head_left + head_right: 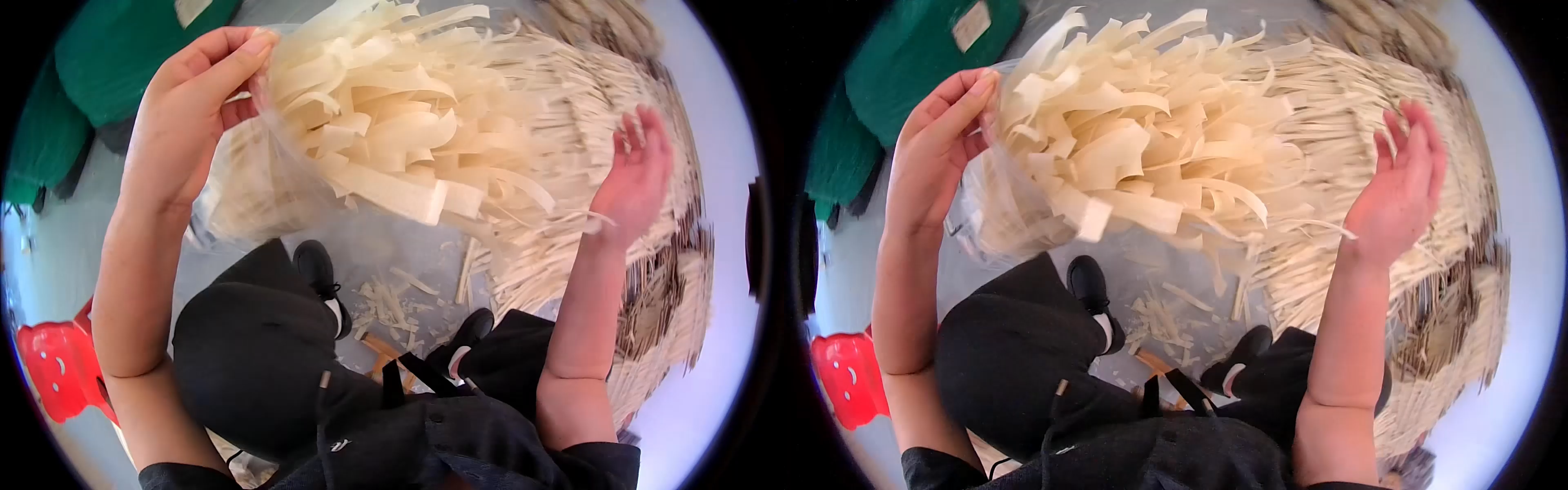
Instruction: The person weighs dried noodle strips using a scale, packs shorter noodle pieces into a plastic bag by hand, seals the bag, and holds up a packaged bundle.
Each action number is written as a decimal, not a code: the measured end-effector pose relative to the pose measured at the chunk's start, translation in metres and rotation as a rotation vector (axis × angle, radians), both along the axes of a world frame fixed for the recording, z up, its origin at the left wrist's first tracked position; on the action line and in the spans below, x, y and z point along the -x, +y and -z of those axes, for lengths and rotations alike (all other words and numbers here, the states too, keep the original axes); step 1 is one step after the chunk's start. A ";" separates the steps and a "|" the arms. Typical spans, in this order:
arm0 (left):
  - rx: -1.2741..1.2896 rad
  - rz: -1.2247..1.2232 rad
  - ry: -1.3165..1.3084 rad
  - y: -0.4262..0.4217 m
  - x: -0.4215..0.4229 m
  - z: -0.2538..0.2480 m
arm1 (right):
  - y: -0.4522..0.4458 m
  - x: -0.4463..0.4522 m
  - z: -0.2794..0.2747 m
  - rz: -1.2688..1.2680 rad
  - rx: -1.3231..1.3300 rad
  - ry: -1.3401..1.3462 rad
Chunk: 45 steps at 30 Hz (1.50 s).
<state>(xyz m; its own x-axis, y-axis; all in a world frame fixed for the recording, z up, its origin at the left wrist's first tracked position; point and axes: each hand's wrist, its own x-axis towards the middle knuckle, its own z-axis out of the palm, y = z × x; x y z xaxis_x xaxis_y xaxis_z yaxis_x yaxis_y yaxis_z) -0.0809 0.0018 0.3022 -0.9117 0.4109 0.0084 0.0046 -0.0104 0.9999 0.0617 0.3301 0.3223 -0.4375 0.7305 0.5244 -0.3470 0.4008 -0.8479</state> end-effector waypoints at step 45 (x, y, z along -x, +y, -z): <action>0.487 0.108 -0.513 0.028 -0.146 0.097 | -0.041 -0.147 0.104 -0.474 0.556 -0.959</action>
